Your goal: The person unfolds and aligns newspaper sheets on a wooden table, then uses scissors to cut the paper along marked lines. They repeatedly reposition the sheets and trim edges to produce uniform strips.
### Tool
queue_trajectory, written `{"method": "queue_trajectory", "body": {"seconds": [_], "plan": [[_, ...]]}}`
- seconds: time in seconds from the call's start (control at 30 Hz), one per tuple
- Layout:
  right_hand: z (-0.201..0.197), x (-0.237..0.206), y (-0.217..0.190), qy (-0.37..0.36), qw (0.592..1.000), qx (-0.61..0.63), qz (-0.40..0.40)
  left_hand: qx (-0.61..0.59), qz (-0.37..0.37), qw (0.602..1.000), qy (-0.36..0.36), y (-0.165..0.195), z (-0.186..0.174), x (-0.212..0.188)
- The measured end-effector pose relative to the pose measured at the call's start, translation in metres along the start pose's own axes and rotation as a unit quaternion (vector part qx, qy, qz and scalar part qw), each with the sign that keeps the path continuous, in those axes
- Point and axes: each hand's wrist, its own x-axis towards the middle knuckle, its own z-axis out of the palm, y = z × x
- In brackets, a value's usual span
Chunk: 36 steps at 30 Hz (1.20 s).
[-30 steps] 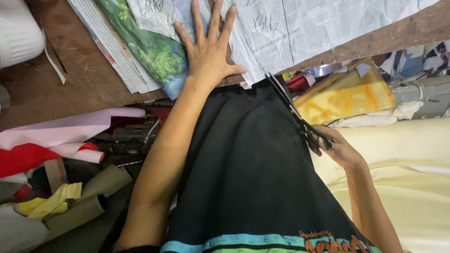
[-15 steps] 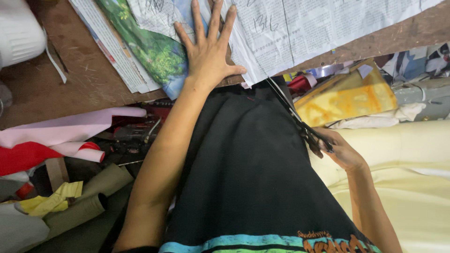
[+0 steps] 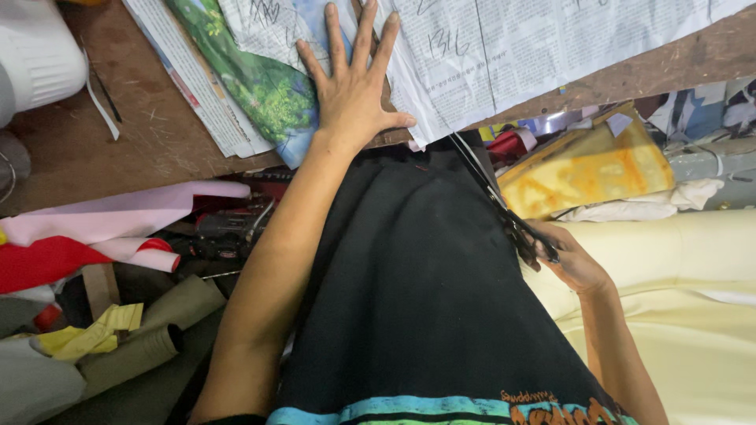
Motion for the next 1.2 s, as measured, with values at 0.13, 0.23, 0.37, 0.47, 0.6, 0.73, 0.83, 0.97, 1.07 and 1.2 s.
{"method": "queue_trajectory", "body": {"seconds": [0.13, 0.23, 0.37, 0.47, 0.6, 0.73, 0.83, 0.97, 1.07, 1.2], "plan": [[-0.004, -0.002, 0.005, -0.010, 0.999, 0.034, -0.006, 0.002, 0.004, 1.000, 0.002, -0.001, 0.001, -0.001], [-0.005, 0.004, 0.007, 0.017, 0.999, 0.024, 0.019, 0.004, 0.008, 1.000, 0.008, -0.002, 0.003, -0.002], [-0.003, 0.023, 0.004, 0.039, 0.998, -0.012, 0.043, 0.010, 0.012, 1.000, 0.023, -0.001, 0.003, -0.003], [0.001, 0.035, 0.000, 0.046, 0.996, -0.074, 0.018, 0.008, 0.012, 1.000, 0.022, -0.001, 0.003, -0.003], [0.005, 0.038, -0.007, 0.047, 0.995, -0.087, 0.025, 0.013, 0.010, 1.000, 0.025, -0.001, 0.003, -0.004], [0.011, 0.038, -0.012, 0.042, 0.996, -0.069, 0.040, 0.005, 0.022, 0.999, 0.047, -0.001, 0.003, -0.005], [0.018, 0.043, -0.015, 0.023, 0.996, -0.081, -0.011, 0.004, 0.012, 0.999, 0.033, 0.000, 0.002, -0.005], [0.029, 0.049, -0.015, 0.050, 0.992, -0.116, 0.012, -0.001, 0.014, 0.999, 0.039, 0.000, -0.002, -0.005], [0.038, 0.056, -0.014, 0.054, 0.996, -0.078, 0.003, -0.006, -0.004, 1.000, 0.014, -0.002, -0.002, -0.005], [0.050, 0.066, -0.015, 0.063, 0.993, -0.099, -0.015, 0.003, 0.007, 1.000, 0.027, -0.005, 0.004, -0.007]]}}
